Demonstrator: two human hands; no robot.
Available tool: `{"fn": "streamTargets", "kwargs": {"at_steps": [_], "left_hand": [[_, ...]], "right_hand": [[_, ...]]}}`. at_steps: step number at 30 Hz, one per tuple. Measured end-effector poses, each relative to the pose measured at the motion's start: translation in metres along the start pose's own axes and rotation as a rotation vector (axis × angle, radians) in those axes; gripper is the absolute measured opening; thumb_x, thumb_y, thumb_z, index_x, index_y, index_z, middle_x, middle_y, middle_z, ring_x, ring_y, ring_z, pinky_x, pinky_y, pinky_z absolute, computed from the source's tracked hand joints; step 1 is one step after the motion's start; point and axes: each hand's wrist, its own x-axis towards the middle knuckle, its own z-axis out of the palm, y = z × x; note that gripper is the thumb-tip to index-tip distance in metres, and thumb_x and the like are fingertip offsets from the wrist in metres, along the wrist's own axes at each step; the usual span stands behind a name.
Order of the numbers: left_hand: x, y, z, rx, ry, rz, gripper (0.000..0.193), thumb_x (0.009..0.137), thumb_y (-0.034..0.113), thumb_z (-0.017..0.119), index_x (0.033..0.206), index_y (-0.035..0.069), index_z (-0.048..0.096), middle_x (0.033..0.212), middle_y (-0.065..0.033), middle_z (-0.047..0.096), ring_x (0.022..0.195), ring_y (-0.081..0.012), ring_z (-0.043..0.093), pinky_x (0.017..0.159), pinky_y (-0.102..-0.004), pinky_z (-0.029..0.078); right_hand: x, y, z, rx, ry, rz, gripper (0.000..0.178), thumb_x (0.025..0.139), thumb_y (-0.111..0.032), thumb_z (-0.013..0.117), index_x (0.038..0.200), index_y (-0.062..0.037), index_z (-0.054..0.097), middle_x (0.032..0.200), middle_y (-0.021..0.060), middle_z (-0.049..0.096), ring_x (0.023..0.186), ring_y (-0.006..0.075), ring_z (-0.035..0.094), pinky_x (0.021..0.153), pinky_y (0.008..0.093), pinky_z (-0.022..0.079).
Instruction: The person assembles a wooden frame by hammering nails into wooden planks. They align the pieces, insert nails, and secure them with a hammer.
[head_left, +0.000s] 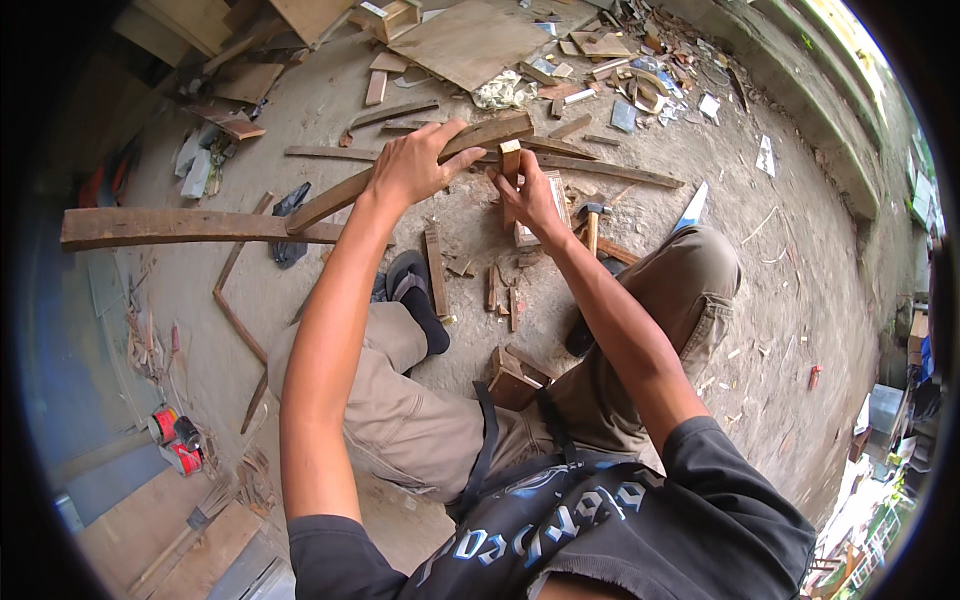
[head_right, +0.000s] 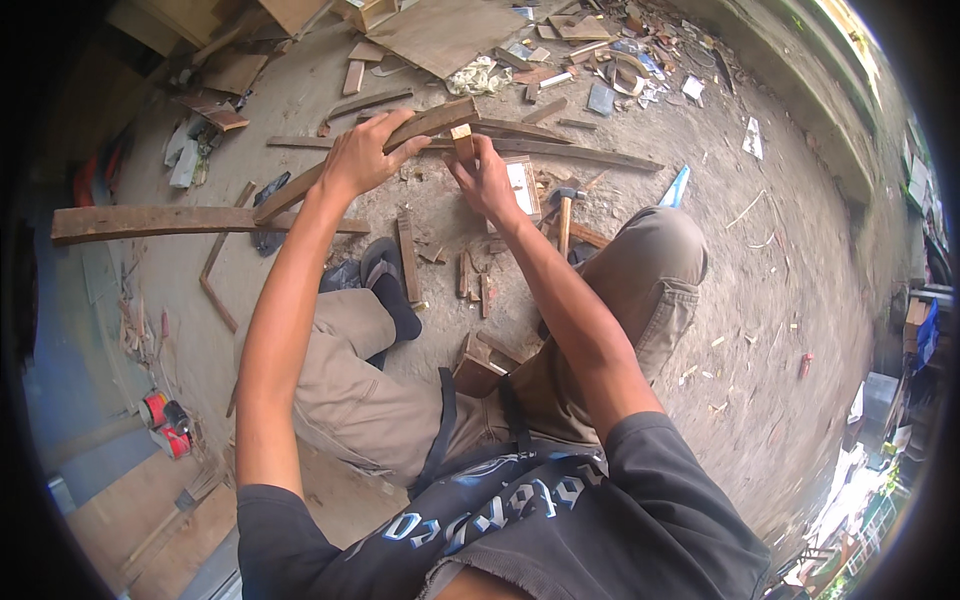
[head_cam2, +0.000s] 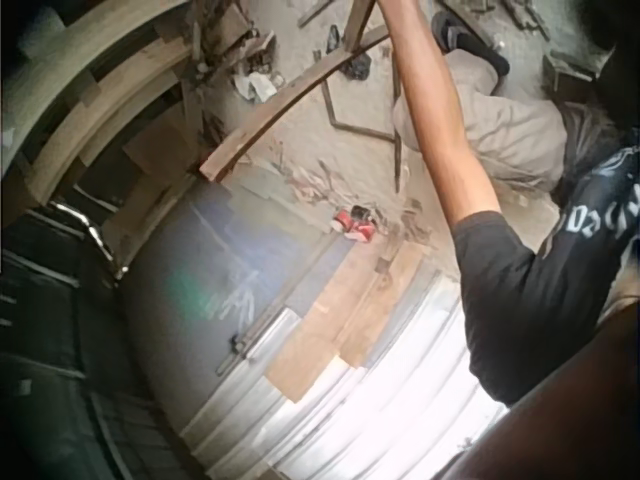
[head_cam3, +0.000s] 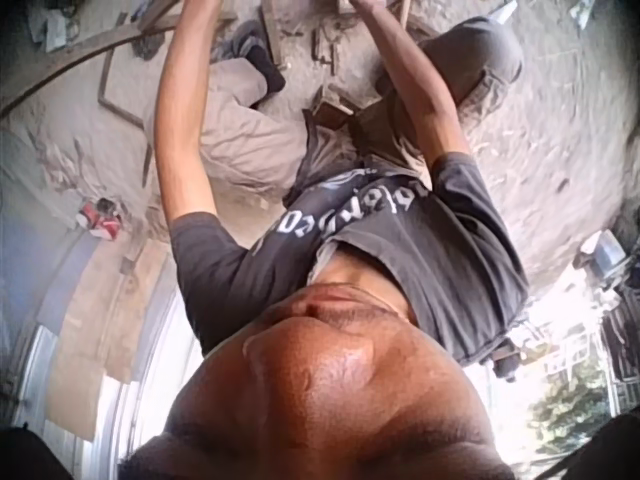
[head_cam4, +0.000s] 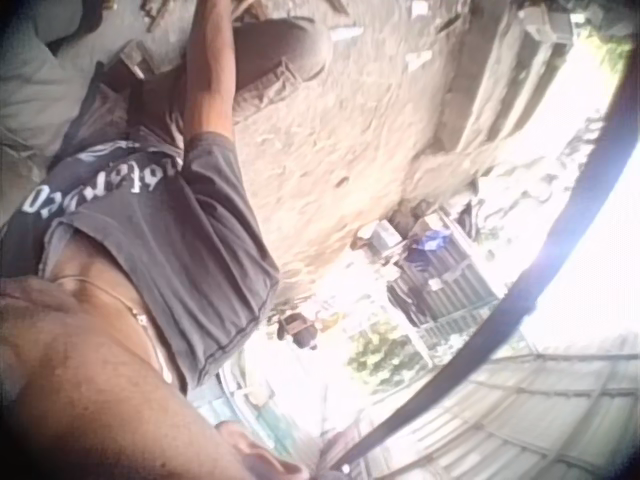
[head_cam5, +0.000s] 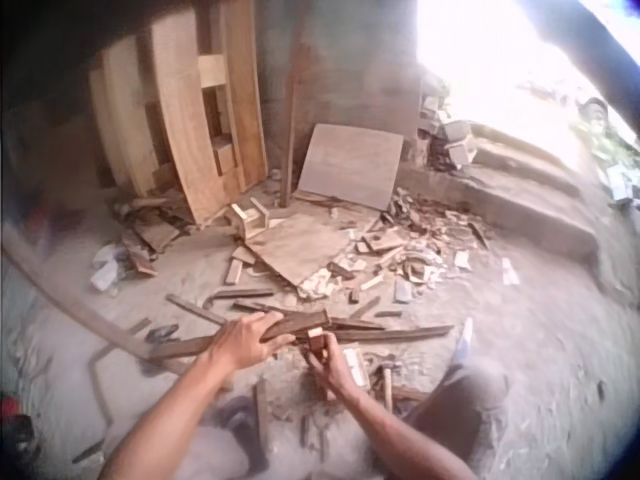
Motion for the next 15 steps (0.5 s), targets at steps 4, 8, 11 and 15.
{"fn": "streamTargets", "kwargs": {"at_steps": [4, 8, 11, 15], "left_hand": [[0.005, 0.011, 0.008, 0.044, -0.008, 0.013, 0.053, 0.089, 0.059, 0.061, 0.122, 0.017, 0.061, 0.105, -0.0152, 0.07, 0.095, -0.0396, 0.068, 0.079, -0.0472, 0.055], [0.015, 0.012, 0.015, 0.039, -0.029, 0.022, 0.057, 0.089, 0.063, 0.058, 0.125, 0.018, 0.06, 0.108, -0.016, 0.07, 0.097, -0.0407, 0.068, 0.081, -0.0496, 0.056], [0.019, 0.016, 0.019, 0.04, -0.038, 0.024, 0.057, 0.088, 0.062, 0.059, 0.124, 0.017, 0.061, 0.107, -0.0155, 0.07, 0.097, -0.0399, 0.068, 0.081, -0.0487, 0.056], [0.02, 0.015, 0.023, 0.044, -0.027, 0.027, 0.056, 0.088, 0.061, 0.061, 0.123, 0.017, 0.062, 0.107, -0.015, 0.071, 0.097, -0.0387, 0.068, 0.081, -0.0476, 0.056]], "right_hand": [[0.007, -0.005, -0.016, -0.032, 0.091, -0.13, 0.038, 0.09, -0.012, 0.068, 0.12, 0.0002, 0.048, 0.095, 0.0217, 0.065, 0.084, 0.0381, 0.064, 0.073, 0.0418, 0.05], [0.005, 0.004, -0.023, -0.048, 0.148, -0.157, 0.037, 0.091, -0.009, 0.064, 0.122, 0.0012, 0.046, 0.093, 0.0219, 0.062, 0.084, 0.0404, 0.063, 0.076, 0.0442, 0.049], [0.004, 0.008, -0.026, -0.018, 0.128, -0.196, 0.035, 0.092, -0.008, 0.063, 0.121, 0.0023, 0.046, 0.094, 0.023, 0.06, 0.086, 0.0417, 0.061, 0.078, 0.0455, 0.049], [0.01, 0.012, -0.036, -0.041, 0.154, -0.28, 0.034, 0.092, -0.006, 0.061, 0.121, 0.0034, 0.045, 0.101, 0.0245, 0.057, 0.09, 0.0429, 0.058, 0.081, 0.0454, 0.048]]}}
